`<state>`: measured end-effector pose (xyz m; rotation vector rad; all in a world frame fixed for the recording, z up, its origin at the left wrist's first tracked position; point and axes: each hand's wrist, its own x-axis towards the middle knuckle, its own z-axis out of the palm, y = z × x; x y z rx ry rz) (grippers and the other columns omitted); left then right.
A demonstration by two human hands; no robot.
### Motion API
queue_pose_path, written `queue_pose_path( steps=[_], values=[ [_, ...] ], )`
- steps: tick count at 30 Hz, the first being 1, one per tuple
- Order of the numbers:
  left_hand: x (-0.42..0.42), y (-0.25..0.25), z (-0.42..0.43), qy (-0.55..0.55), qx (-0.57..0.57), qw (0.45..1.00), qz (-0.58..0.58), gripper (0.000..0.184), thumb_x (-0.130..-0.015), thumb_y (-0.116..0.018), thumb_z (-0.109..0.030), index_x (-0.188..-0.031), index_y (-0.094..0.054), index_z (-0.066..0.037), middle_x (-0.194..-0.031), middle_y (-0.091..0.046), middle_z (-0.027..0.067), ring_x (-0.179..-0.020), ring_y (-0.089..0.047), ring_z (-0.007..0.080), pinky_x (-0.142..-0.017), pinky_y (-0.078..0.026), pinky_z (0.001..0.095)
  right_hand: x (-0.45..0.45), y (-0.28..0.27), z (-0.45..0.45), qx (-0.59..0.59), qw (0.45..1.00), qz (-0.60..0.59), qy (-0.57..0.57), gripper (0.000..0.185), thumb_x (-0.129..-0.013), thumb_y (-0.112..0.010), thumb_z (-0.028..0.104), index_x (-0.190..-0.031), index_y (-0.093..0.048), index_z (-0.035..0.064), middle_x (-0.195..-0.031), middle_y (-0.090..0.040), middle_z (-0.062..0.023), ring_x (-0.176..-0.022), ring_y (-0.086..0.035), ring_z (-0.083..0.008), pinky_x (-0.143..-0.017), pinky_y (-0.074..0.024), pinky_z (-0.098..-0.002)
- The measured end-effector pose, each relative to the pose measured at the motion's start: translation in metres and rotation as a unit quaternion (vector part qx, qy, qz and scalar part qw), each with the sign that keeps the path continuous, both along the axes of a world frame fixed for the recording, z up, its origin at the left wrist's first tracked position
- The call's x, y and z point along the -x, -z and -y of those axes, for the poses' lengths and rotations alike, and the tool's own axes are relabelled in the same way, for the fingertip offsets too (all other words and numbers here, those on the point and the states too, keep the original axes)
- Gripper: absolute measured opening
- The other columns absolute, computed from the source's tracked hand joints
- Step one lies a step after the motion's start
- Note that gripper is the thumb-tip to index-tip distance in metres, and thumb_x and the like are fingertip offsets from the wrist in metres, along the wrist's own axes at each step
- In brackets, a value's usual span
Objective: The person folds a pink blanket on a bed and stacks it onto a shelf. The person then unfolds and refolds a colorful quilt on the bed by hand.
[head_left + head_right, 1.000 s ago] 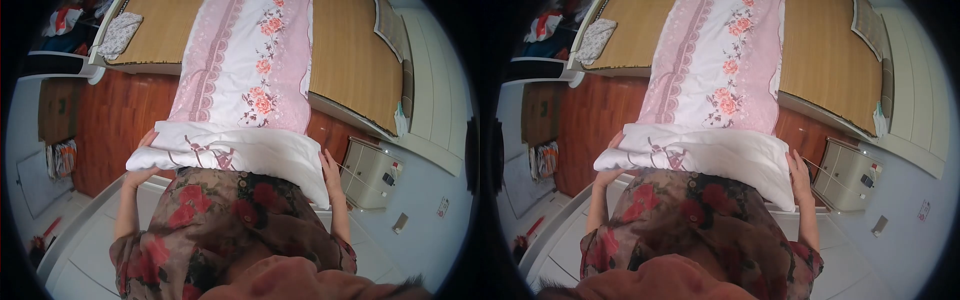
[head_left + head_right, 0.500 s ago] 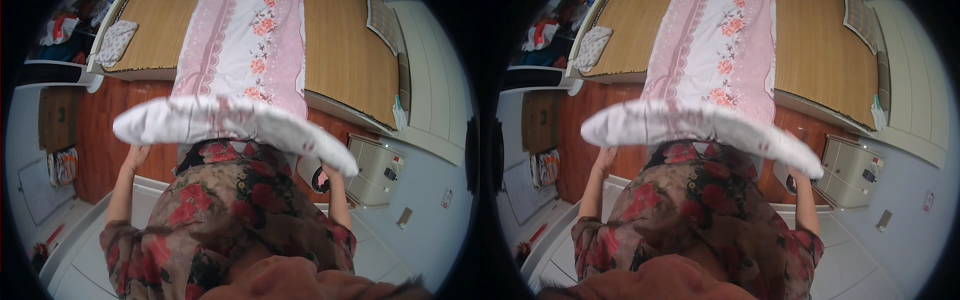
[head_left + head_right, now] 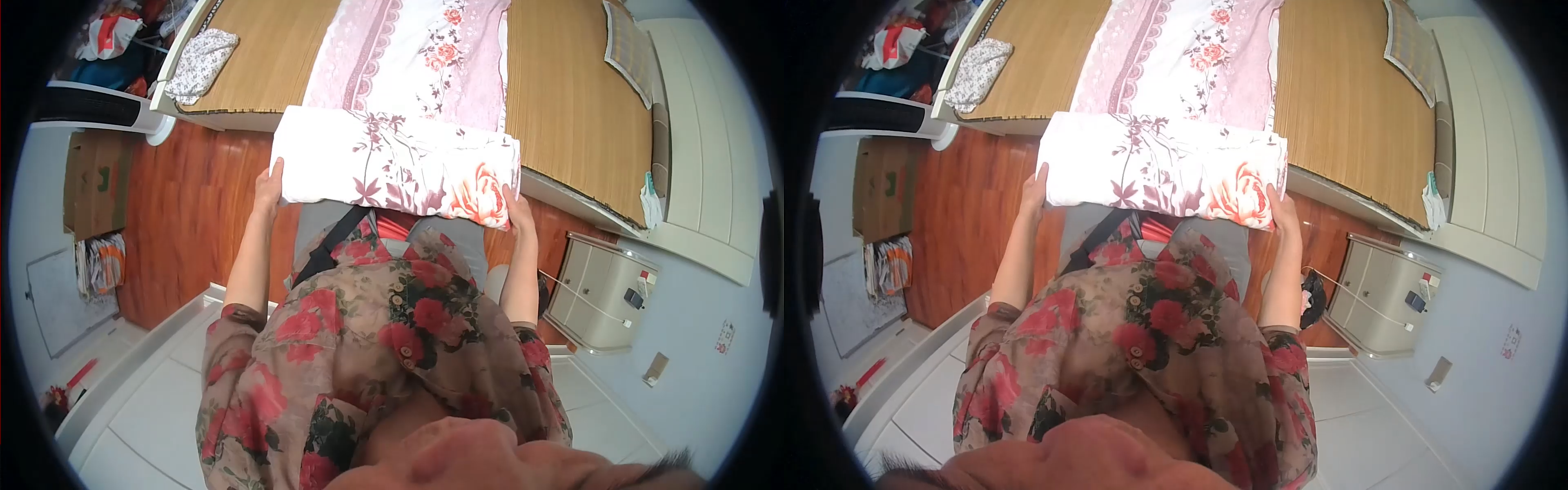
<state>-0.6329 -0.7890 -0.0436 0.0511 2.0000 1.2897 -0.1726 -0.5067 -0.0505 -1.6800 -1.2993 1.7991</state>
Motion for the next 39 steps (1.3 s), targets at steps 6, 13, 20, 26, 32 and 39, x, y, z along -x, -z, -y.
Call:
queue_pose_path(
  steps=[6,13,20,26,32,39],
  values=[
    [0.029,-0.029,0.004,0.105,0.013,0.966,-0.237,0.047,-0.094,-0.044,-0.037,-0.078,-0.064,0.002,-0.08,-0.065,0.0089,-0.074,-0.061,0.0199,-0.07,-0.047,0.0338,-0.01,-0.008,-0.004,-0.151,0.976,0.157,-0.008,0.039,-0.087,-0.062,0.03,-0.106,-0.062,-0.0041,-0.089,-0.065,-0.0085,-0.073,-0.059,-0.0134,-0.062,-0.0486,-0.0314],
    [0.108,-0.093,0.102,-0.07,-0.004,0.982,-0.177,0.042,-0.094,-0.046,-0.038,-0.062,-0.053,-0.012,-0.052,-0.041,-0.0042,-0.042,-0.035,0.0061,-0.04,-0.026,0.024,-0.095,-0.063,-0.018,-0.183,0.969,0.089,0.14,0.034,-0.089,-0.058,0.022,-0.102,-0.062,-0.0081,-0.087,-0.065,-0.0086,-0.075,-0.057,-0.0134,-0.067,-0.0478,-0.0309],
    [-0.045,-0.055,0.027,0.129,-0.047,0.988,-0.075,0.037,-0.092,-0.052,-0.038,-0.096,-0.066,-0.004,-0.072,-0.06,0.0013,-0.065,-0.054,0.0064,-0.057,-0.043,0.0225,-0.103,-0.048,-0.011,-0.146,0.968,0.189,0.078,0.045,-0.09,-0.055,0.029,-0.116,-0.056,-0.0078,-0.104,-0.062,-0.0134,-0.092,-0.058,-0.0163,-0.079,-0.0465,-0.0305],
    [-0.094,-0.055,-0.016,0.093,0.023,0.953,-0.288,0.034,-0.082,-0.063,-0.037,-0.09,-0.063,-0.003,-0.084,-0.065,0.0175,-0.078,-0.063,0.0305,-0.07,-0.048,0.0365,-0.095,-0.036,0.024,-0.172,0.965,0.183,0.073,0.053,-0.09,-0.057,0.035,-0.12,-0.052,-0.0082,-0.111,-0.06,-0.0139,-0.097,-0.058,-0.019,-0.082,-0.0465,-0.032],
    [-0.063,-0.029,-0.053,0.114,0.031,0.953,-0.279,0.039,-0.084,-0.061,-0.035,-0.072,-0.057,0.001,-0.066,-0.057,0.0208,-0.066,-0.061,0.0264,-0.061,-0.045,0.039,-0.083,-0.018,0.028,-0.207,0.948,0.079,0.229,0.04,-0.086,-0.063,0.024,-0.112,-0.058,-0.0068,-0.102,-0.063,-0.0119,-0.087,-0.061,-0.0171,-0.075,-0.0491,-0.0299],
    [-0.024,-0.167,-0.064,0.052,-0.22,0.95,-0.215,0.035,-0.092,-0.054,-0.024,-0.064,-0.055,-0.003,-0.06,-0.046,-0.0079,-0.057,-0.04,0.0035,-0.048,-0.034,0.0233,-0.056,-0.111,0.038,-0.222,0.95,-0.032,0.215,0.025,-0.089,-0.057,0.013,-0.106,-0.06,-0.0053,-0.094,-0.065,-0.0099,-0.077,-0.062,-0.0153,-0.067,-0.0515,-0.0294]
  ],
)
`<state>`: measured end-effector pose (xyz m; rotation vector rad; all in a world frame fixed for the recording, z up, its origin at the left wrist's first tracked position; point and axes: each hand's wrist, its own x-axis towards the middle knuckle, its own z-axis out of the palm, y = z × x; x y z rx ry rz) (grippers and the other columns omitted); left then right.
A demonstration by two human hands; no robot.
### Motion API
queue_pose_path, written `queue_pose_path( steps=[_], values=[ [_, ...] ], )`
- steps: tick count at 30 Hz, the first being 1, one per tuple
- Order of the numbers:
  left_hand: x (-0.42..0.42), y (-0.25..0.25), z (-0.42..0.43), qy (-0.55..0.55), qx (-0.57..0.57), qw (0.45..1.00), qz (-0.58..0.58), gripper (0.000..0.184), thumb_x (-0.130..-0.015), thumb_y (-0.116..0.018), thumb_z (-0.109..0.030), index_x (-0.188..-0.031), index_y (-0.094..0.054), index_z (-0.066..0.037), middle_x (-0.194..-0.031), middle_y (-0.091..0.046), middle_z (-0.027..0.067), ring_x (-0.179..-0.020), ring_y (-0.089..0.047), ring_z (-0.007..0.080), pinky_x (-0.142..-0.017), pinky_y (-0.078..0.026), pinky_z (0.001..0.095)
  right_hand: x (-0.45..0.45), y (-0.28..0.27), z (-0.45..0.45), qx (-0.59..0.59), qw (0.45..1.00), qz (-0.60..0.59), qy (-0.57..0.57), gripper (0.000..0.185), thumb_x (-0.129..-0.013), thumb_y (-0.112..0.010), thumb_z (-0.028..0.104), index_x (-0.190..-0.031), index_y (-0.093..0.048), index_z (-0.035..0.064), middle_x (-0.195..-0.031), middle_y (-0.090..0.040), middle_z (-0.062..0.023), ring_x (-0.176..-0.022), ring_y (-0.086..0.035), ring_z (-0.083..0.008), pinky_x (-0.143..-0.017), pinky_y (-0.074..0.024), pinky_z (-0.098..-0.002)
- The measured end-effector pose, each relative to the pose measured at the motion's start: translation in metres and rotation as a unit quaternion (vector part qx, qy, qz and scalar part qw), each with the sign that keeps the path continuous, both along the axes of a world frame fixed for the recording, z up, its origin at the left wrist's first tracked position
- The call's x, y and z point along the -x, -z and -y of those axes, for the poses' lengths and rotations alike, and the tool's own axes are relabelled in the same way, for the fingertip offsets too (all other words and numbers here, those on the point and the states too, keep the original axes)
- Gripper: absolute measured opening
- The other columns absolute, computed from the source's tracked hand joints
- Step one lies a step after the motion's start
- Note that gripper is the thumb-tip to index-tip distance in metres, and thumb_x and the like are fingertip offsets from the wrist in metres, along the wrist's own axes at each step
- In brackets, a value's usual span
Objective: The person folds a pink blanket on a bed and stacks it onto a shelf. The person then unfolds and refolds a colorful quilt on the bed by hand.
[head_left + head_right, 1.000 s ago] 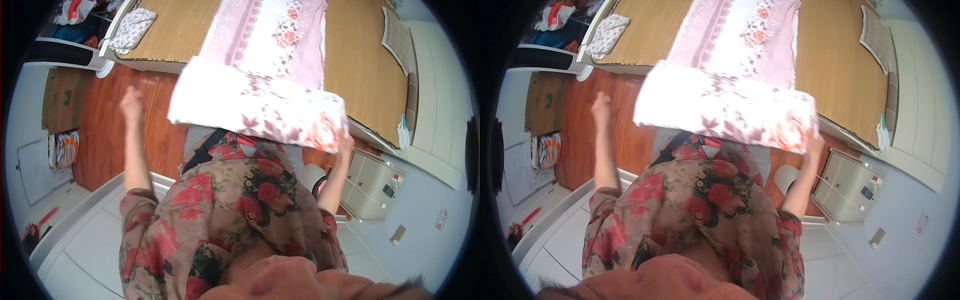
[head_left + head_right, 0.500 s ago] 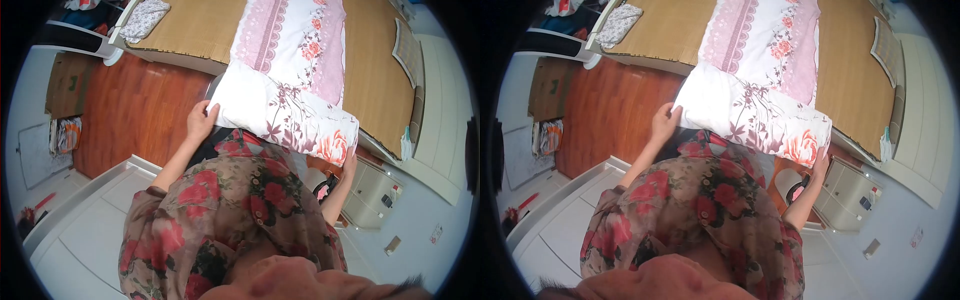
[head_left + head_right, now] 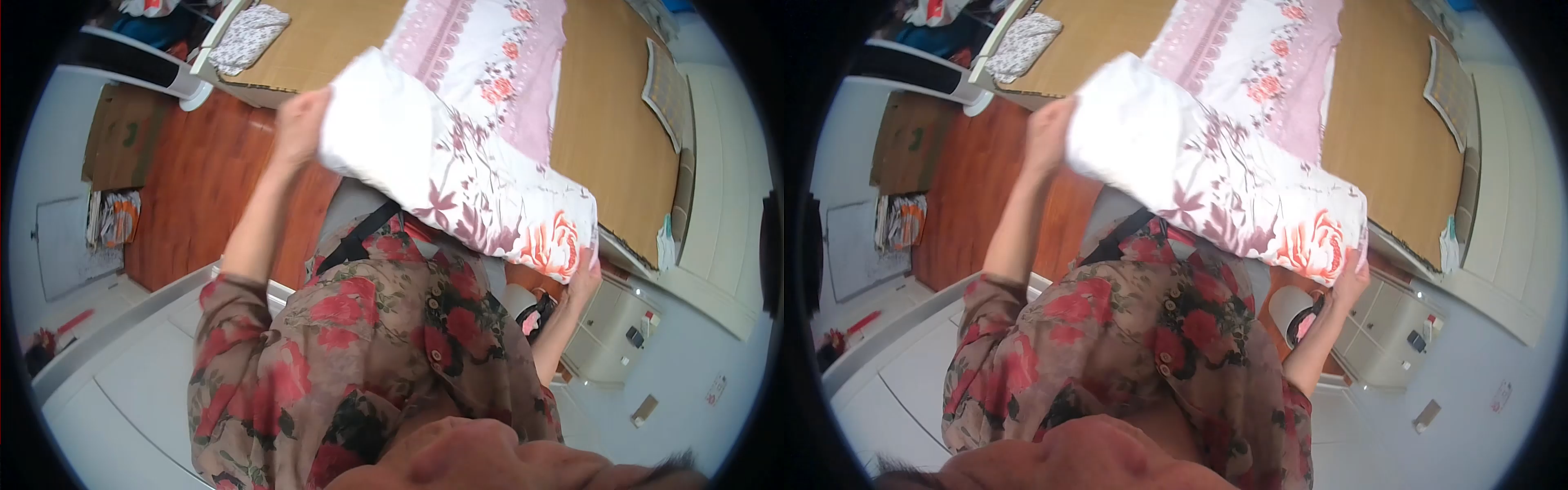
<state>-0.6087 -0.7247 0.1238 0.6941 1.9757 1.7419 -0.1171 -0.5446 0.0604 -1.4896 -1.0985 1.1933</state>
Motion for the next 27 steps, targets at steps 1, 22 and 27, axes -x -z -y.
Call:
queue_pose_path(
  steps=[1,22,27],
  values=[
    [0.002,-0.013,0.012,-0.017,-0.021,1.0,-0.001,0.035,-0.093,-0.053,-0.024,-0.064,-0.055,-0.003,-0.059,-0.046,-0.0071,-0.056,-0.04,0.0036,-0.048,-0.034,0.0234,-0.002,0.006,0.008,0.011,0.999,0.039,0.006,0.021,-0.088,-0.059,0.011,-0.103,-0.062,-0.0043,-0.09,-0.065,-0.0089,-0.075,-0.062,-0.0138,-0.064,-0.051,-0.0284],
    [-0.052,0.065,-0.006,0.167,0.184,0.849,-0.467,0.045,-0.089,-0.053,-0.021,-0.127,-0.045,0.002,-0.128,-0.046,0.0253,-0.117,-0.046,0.0404,-0.098,-0.039,0.041,0.233,-0.009,0.046,-0.23,0.879,0.258,-0.328,0.042,-0.087,-0.053,0.019,-0.126,-0.05,0.0031,-0.123,-0.053,-0.0193,-0.119,-0.046,-0.0316,-0.105,-0.0312,-0.0365],
    [-0.045,0.124,0.014,0.22,0.411,0.758,-0.456,0.065,-0.089,-0.044,-0.05,-0.141,-0.033,-0.011,-0.146,-0.029,0.0179,-0.136,-0.024,0.0307,-0.108,-0.021,0.0494,0.202,0.09,0.049,-0.149,0.696,0.52,-0.472,0.054,-0.09,-0.042,0.051,-0.135,-0.043,0.0209,-0.143,-0.035,-0.0123,-0.137,-0.023,-0.0263,-0.111,-0.0099,-0.0522]
  ],
)
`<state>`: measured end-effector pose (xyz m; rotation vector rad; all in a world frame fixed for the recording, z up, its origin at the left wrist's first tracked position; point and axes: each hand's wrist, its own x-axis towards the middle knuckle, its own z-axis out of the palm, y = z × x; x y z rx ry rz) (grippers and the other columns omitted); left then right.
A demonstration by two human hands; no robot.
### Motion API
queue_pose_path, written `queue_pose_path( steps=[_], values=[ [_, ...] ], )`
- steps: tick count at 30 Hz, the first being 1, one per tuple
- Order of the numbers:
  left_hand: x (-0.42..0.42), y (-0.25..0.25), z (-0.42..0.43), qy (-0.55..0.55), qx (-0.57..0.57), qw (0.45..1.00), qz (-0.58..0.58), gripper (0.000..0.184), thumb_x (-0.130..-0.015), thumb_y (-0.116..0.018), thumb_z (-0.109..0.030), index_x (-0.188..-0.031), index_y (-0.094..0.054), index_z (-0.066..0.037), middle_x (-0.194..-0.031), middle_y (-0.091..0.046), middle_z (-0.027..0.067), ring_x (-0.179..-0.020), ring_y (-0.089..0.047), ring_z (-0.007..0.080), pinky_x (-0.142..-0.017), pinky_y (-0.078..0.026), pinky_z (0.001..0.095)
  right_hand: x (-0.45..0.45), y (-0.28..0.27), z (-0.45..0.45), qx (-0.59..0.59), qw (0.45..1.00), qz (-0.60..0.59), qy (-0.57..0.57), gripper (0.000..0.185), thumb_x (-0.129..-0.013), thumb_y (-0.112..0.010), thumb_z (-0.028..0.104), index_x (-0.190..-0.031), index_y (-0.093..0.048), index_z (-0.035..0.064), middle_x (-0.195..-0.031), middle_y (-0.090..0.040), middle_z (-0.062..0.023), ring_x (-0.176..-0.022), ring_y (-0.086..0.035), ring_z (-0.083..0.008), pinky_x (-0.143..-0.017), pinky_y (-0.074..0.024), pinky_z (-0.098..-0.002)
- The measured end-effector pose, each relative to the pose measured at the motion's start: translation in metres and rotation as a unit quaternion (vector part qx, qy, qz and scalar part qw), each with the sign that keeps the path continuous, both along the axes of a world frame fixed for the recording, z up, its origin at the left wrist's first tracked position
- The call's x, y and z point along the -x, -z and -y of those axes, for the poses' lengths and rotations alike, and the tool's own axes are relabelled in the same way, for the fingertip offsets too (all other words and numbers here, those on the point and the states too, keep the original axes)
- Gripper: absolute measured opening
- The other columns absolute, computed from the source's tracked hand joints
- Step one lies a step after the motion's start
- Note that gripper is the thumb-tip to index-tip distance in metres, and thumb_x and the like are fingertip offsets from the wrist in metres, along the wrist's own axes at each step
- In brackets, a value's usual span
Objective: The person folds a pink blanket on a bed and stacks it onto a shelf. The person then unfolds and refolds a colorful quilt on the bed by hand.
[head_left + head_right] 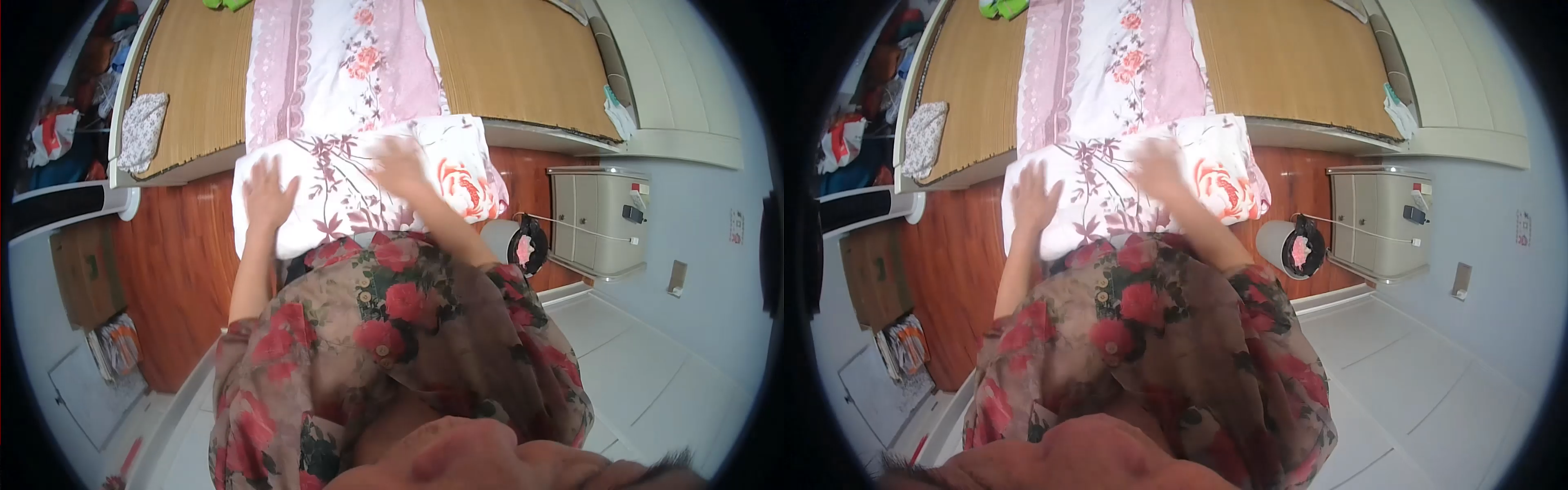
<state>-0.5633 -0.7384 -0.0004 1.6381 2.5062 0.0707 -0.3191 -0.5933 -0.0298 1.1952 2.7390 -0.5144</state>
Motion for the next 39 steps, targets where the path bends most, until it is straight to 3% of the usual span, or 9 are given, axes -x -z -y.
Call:
queue_pose_path(
  steps=[2,4,7,9,16,18,24,27,39],
  values=[
    [0.047,0.041,0.037,-0.089,0.004,0.99,0.114,0.072,-0.091,-0.038,-0.054,-0.143,-0.024,-0.005,-0.143,-0.033,0.0219,-0.133,-0.03,0.0341,-0.107,-0.026,0.043,-0.052,0.009,-0.043,-0.111,0.991,0.02,0.078,0.057,-0.089,-0.039,0.054,-0.137,-0.04,0.0218,-0.146,-0.032,-0.0082,-0.136,-0.025,-0.0252,-0.11,-0.0154,-0.0504],
    [0.076,0.061,0.073,-0.164,-0.002,0.891,0.424,0.072,-0.092,-0.036,-0.052,-0.139,-0.029,0.001,-0.132,-0.045,0.0262,-0.126,-0.041,0.0368,-0.103,-0.032,0.04,-0.085,-0.015,-0.055,-0.039,0.977,0.057,0.2,0.063,-0.09,-0.032,0.058,-0.137,-0.04,0.0176,-0.142,-0.038,-0.0105,-0.133,-0.032,-0.0271,-0.107,-0.0201,-0.0527],
    [0.063,0.065,0.092,-0.215,-0.056,0.834,0.505,0.069,-0.093,-0.037,-0.049,-0.135,-0.035,0.005,-0.123,-0.053,0.0272,-0.119,-0.048,0.0358,-0.1,-0.036,0.0389,-0.124,-0.026,-0.076,0.186,0.91,0.141,0.342,0.066,-0.091,-0.029,0.055,-0.137,-0.038,0.0092,-0.137,-0.042,-0.0189,-0.129,-0.038,-0.0295,-0.106,-0.024,-0.0512],
    [0.051,0.039,0.094,-0.237,-0.087,0.853,0.456,0.066,-0.093,-0.037,-0.047,-0.134,-0.037,0.005,-0.124,-0.052,0.0266,-0.12,-0.048,0.0339,-0.099,-0.036,0.0377,-0.162,0.021,-0.073,0.228,0.93,-0.098,0.27,0.063,-0.093,-0.031,0.05,-0.135,-0.039,0.0035,-0.135,-0.044,-0.0209,-0.128,-0.04,-0.0335,-0.105,-0.0285,-0.0428],
    [0.014,-0.022,0.143,-0.187,-0.219,0.882,0.374,0.068,-0.088,-0.056,-0.037,-0.138,-0.032,0.001,-0.138,-0.038,0.024,-0.126,-0.041,0.0337,-0.102,-0.034,0.0398,-0.195,-0.023,0.027,0.065,0.908,-0.268,0.316,0.058,-0.09,-0.047,0.035,-0.139,-0.035,0.0052,-0.138,-0.039,-0.0217,-0.126,-0.039,-0.0372,-0.104,-0.0307,-0.0414],
    [-0.001,-0.054,0.152,0.047,-0.167,0.974,0.148,0.077,-0.077,-0.069,-0.031,-0.139,-0.032,-0.004,-0.143,-0.031,0.0212,-0.129,-0.034,0.0365,-0.104,-0.031,0.0447,-0.204,-0.039,0.049,0.011,0.94,-0.25,0.231,0.066,-0.085,-0.055,0.038,-0.14,-0.034,0.0067,-0.139,-0.036,-0.0211,-0.127,-0.037,-0.0375,-0.104,-0.0304,-0.043],
    [0.006,-0.047,0.141,0.093,-0.176,0.98,-0.025,0.088,-0.06,-0.08,-0.016,-0.136,-0.036,-0.01,-0.143,-0.031,0.0186,-0.129,-0.033,0.0391,-0.102,-0.032,0.0477,-0.217,-0.046,0.054,-0.07,0.969,-0.2,0.125,0.101,-0.06,-0.074,0.053,-0.141,-0.032,0.0101,-0.143,-0.029,-0.0212,-0.126,-0.034,-0.0395,-0.103,-0.0313,-0.0461],
    [0.016,-0.042,0.141,0.123,-0.195,0.973,-0.031,0.08,-0.06,-0.077,-0.01,-0.132,-0.042,-0.01,-0.139,-0.036,0.0164,-0.128,-0.034,0.0387,-0.101,-0.032,0.0476,-0.22,-0.056,0.035,-0.111,0.98,-0.153,0.068,0.098,-0.057,-0.081,0.032,-0.139,-0.034,0.0107,-0.143,-0.029,-0.0204,-0.122,-0.039,-0.0385,-0.1,-0.035,-0.0448],
    [0.038,-0.067,0.12,0.109,-0.263,0.959,-0.013,0.041,-0.063,-0.059,0.006,-0.101,-0.061,-0.009,-0.098,-0.064,0.0128,-0.096,-0.062,0.0304,-0.079,-0.052,0.0375,-0.212,-0.045,0.02,-0.04,0.952,-0.285,0.103,0.047,-0.074,-0.056,-0.001,-0.119,-0.059,0.0134,-0.124,-0.055,-0.0122,-0.11,-0.054,-0.031,-0.094,-0.0436,-0.0352]
  ],
)
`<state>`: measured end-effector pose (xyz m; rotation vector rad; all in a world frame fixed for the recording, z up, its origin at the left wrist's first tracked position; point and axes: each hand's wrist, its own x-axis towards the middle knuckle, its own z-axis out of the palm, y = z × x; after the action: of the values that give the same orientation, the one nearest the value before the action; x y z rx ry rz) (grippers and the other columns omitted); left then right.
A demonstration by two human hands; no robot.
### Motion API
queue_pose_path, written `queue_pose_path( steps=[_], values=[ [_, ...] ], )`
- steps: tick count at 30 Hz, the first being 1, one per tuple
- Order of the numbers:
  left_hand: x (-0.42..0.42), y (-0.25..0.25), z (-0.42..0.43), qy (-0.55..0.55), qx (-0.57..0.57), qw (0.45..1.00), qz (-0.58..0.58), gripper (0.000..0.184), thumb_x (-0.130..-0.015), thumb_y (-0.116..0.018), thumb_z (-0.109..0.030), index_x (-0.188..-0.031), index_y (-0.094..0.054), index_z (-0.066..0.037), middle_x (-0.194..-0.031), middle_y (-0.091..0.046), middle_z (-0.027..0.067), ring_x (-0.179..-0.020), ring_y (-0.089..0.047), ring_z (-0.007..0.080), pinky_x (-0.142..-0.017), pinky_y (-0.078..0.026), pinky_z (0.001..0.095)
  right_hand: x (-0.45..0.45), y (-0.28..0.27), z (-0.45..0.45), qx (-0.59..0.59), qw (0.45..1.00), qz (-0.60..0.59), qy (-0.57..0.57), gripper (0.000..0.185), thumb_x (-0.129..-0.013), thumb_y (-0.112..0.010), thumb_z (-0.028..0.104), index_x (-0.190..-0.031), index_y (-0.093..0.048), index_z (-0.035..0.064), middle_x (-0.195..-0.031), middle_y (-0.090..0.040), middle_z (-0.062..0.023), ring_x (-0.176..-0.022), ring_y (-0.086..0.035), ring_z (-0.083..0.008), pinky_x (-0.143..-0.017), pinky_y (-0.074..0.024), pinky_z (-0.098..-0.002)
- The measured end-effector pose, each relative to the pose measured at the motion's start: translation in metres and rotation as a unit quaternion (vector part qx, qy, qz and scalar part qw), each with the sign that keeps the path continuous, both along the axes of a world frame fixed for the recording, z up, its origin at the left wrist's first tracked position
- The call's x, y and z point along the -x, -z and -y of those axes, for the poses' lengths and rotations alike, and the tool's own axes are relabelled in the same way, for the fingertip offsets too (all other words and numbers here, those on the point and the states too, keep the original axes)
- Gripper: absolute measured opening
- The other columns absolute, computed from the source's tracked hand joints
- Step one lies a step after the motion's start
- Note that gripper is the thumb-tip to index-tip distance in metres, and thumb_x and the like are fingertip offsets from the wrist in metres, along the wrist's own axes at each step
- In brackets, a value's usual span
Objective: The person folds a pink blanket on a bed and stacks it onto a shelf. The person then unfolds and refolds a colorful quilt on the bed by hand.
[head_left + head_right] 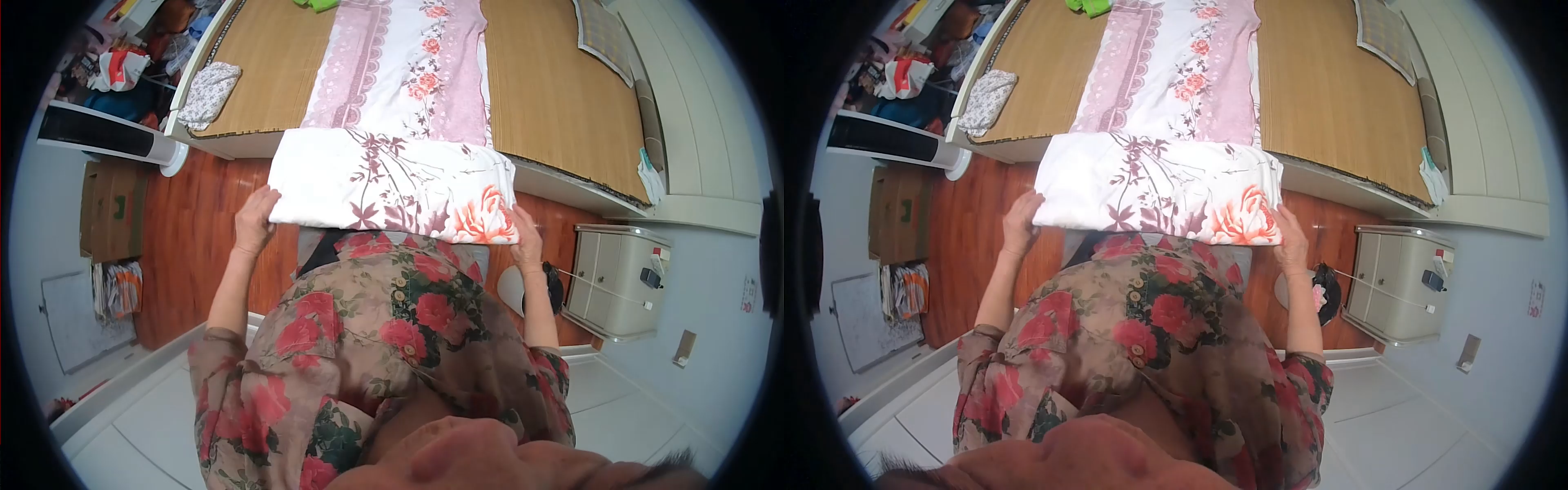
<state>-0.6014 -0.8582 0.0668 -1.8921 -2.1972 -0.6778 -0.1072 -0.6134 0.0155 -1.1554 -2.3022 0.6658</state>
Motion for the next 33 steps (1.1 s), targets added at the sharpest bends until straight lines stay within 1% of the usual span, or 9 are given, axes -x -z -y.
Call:
queue_pose_path(
  steps=[9,16,17,21,24,26,29,31,33],
  values=[
    [0.022,-0.126,-0.012,0.012,0.014,0.991,0.136,0.022,-0.064,-0.056,0.006,-0.083,-0.063,-0.001,-0.08,-0.066,0.0131,-0.074,-0.065,0.0293,-0.068,-0.051,0.0319,-0.005,-0.169,-0.015,0.053,0.994,0.046,-0.085,0.04,-0.069,-0.055,0.0,-0.108,-0.062,0.0013,-0.106,-0.063,-0.0173,-0.097,-0.059,-0.0325,-0.087,-0.0446,-0.0354],
    [0.051,-0.175,0.02,0.035,0.076,0.959,0.269,0.024,-0.068,-0.056,-0.011,-0.087,-0.065,0.001,-0.088,-0.067,0.0117,-0.078,-0.066,0.0241,-0.084,-0.048,0.0367,-0.039,-0.247,-0.005,0.19,0.976,0.088,-0.053,0.034,-0.07,-0.063,0.01,-0.103,-0.065,0.0008,-0.097,-0.066,-0.0118,-0.084,-0.062,-0.0214,-0.078,-0.0468,-0.0323],
    [0.06,-0.155,0.015,-0.007,0.047,0.934,0.355,0.028,-0.071,-0.055,-0.012,-0.092,-0.065,0.002,-0.094,-0.067,0.0108,-0.083,-0.065,0.0212,-0.086,-0.047,0.0369,-0.042,-0.228,-0.014,0.221,0.974,0.028,-0.023,0.032,-0.072,-0.065,0.01,-0.103,-0.065,0.0,-0.096,-0.067,-0.0093,-0.082,-0.061,-0.0169,-0.076,-0.047,-0.0304],
    [0.062,-0.03,-0.073,-0.109,-0.067,0.574,0.809,0.045,-0.09,-0.052,-0.032,-0.117,-0.053,0.004,-0.108,-0.062,0.0109,-0.096,-0.06,0.0174,-0.087,-0.046,0.0305,0.015,-0.041,-0.094,0.329,0.847,-0.401,0.116,0.036,-0.091,-0.058,0.019,-0.119,-0.053,-0.0025,-0.104,-0.062,-0.0051,-0.088,-0.058,-0.0108,-0.077,-0.047,-0.0241],
    [0.053,0.023,-0.103,-0.169,0.08,0.721,0.668,0.046,-0.092,-0.051,-0.034,-0.117,-0.053,0.005,-0.106,-0.063,0.0117,-0.095,-0.059,0.0165,-0.086,-0.046,0.0308,0.051,0.012,-0.097,0.46,0.749,-0.46,0.127,0.04,-0.092,-0.056,0.024,-0.122,-0.051,-0.0015,-0.109,-0.062,-0.0074,-0.094,-0.059,-0.0134,-0.081,-0.046,-0.0254],
    [0.077,0.071,-0.097,-0.139,0.137,0.758,0.622,0.047,-0.091,-0.053,-0.034,-0.116,-0.055,0.006,-0.106,-0.063,0.013,-0.095,-0.059,0.0171,-0.084,-0.046,0.0315,0.069,0.018,-0.09,0.385,0.88,-0.246,0.133,0.047,-0.091,-0.056,0.03,-0.126,-0.048,-0.0002,-0.114,-0.06,-0.01,-0.102,-0.057,-0.0175,-0.088,-0.0445,-0.0306],
    [0.082,0.095,-0.085,-0.182,0.107,0.788,0.578,0.044,-0.092,-0.054,-0.027,-0.121,-0.051,0.006,-0.109,-0.062,0.0109,-0.095,-0.059,0.0157,-0.082,-0.048,0.0306,0.061,0.031,-0.095,0.271,0.954,-0.089,0.089,0.057,-0.088,-0.059,0.035,-0.131,-0.043,0.0014,-0.122,-0.056,-0.0165,-0.111,-0.054,-0.025,-0.094,-0.0411,-0.0373],
    [0.068,0.087,-0.081,-0.181,0.088,0.808,0.554,0.046,-0.089,-0.054,-0.033,-0.116,-0.056,0.004,-0.108,-0.063,0.0166,-0.096,-0.061,0.0226,-0.084,-0.046,0.0329,0.07,0.004,-0.081,0.233,0.963,-0.006,0.138,0.06,-0.086,-0.06,0.036,-0.132,-0.041,0.0017,-0.122,-0.054,-0.0195,-0.112,-0.053,-0.03,-0.095,-0.0402,-0.0405],
    [0.054,0.055,-0.084,-0.281,0.169,0.892,0.312,0.04,-0.088,-0.055,-0.031,-0.116,-0.058,-0.003,-0.107,-0.063,0.0161,-0.097,-0.06,0.0305,-0.084,-0.046,0.0376,0.087,-0.014,-0.066,0.195,0.96,0.082,0.185,0.063,-0.084,-0.061,0.036,-0.133,-0.039,0.002,-0.122,-0.053,-0.0225,-0.113,-0.051,-0.035,-0.095,-0.0393,-0.0436]
  ],
)
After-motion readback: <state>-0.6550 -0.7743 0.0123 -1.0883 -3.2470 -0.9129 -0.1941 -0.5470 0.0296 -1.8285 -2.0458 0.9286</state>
